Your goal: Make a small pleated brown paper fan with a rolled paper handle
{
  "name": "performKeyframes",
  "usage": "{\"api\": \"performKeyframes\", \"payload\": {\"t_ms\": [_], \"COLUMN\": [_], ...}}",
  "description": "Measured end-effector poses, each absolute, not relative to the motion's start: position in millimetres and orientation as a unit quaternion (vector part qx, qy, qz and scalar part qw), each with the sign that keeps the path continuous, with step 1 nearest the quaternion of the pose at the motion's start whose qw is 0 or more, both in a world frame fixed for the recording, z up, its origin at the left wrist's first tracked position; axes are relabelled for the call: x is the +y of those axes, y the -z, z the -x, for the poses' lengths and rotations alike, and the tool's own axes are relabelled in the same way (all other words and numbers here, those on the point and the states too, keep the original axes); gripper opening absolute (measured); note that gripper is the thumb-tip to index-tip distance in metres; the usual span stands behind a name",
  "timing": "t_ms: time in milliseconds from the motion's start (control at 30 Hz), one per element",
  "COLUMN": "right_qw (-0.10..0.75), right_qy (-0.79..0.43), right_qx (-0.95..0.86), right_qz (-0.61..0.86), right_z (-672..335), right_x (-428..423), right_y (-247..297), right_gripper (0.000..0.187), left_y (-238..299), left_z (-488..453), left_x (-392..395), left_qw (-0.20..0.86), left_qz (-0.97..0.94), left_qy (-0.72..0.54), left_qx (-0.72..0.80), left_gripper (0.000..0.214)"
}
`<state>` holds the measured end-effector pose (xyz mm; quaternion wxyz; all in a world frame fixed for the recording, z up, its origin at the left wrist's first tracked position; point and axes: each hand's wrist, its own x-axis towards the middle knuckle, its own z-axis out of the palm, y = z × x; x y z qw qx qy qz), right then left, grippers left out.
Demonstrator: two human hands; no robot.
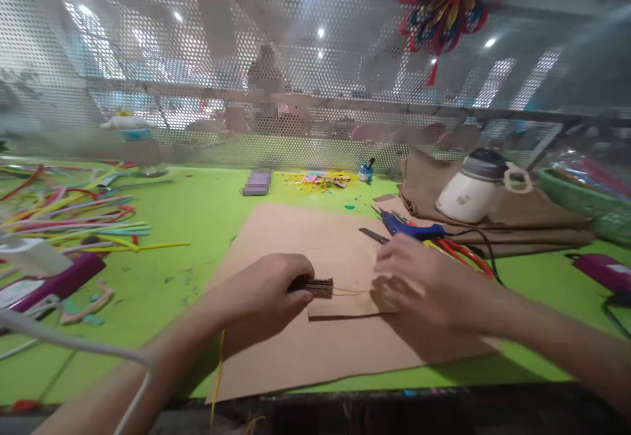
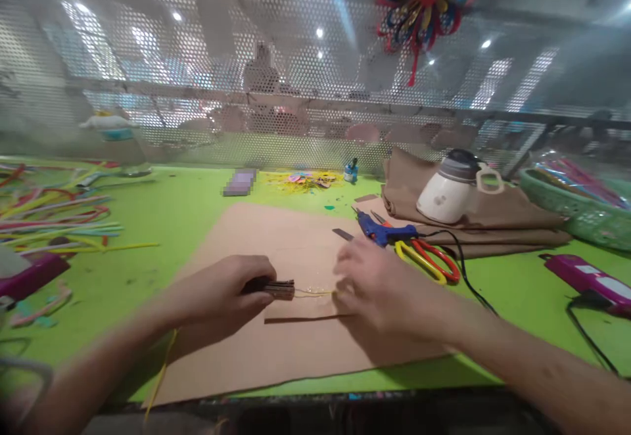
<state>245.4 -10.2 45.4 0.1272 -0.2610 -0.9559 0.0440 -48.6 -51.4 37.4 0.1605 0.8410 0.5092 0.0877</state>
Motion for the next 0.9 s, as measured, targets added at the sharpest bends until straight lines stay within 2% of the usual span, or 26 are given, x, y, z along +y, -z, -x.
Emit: {"api": "performKeyframes", "payload": {"t_ms": [167, 300, 600, 767, 900], "right_qw": [0.084, 0.111, 0.187, 0.177, 0.145], "right_qy": [0.106, 0.182, 0.183, 0.172, 0.165], "right_qx": [-0.968, -0.959, -0.953, -0.956, -0.961], "right_qz": [0.209, 0.189, 0.154, 0.157, 0.17], "right_z": [-211.0, -199.5, -178.6, -184.4, -189.0], "right_x": [-55.1, -49.5, -50.4, -52.4, -58.7], "right_y": [-16.9, -10.0, 1.1, -2.6, -13.9], "right_gripper": [0.01, 0.006, 0.014, 0.015, 0.013], "left_y": [-37.1, -36.7, -41.1, -46.9, -55.6], "left_z": [48.1, 47.8, 47.7, 50.1, 50.4], "left_x": [-52.8, -51.3, -54.4, -58.1, -67.3], "left_qw": [0.141, 0.141, 0.109, 0.078, 0.099], "left_qz": [-0.848, -0.856, -0.85, -0.85, -0.864], "left_qy": [-0.094, -0.09, -0.085, -0.06, -0.044], "left_qx": [0.502, 0.489, 0.508, 0.517, 0.492], "left_gripper": [0.013, 0.014, 0.019, 0.019, 0.026]}}
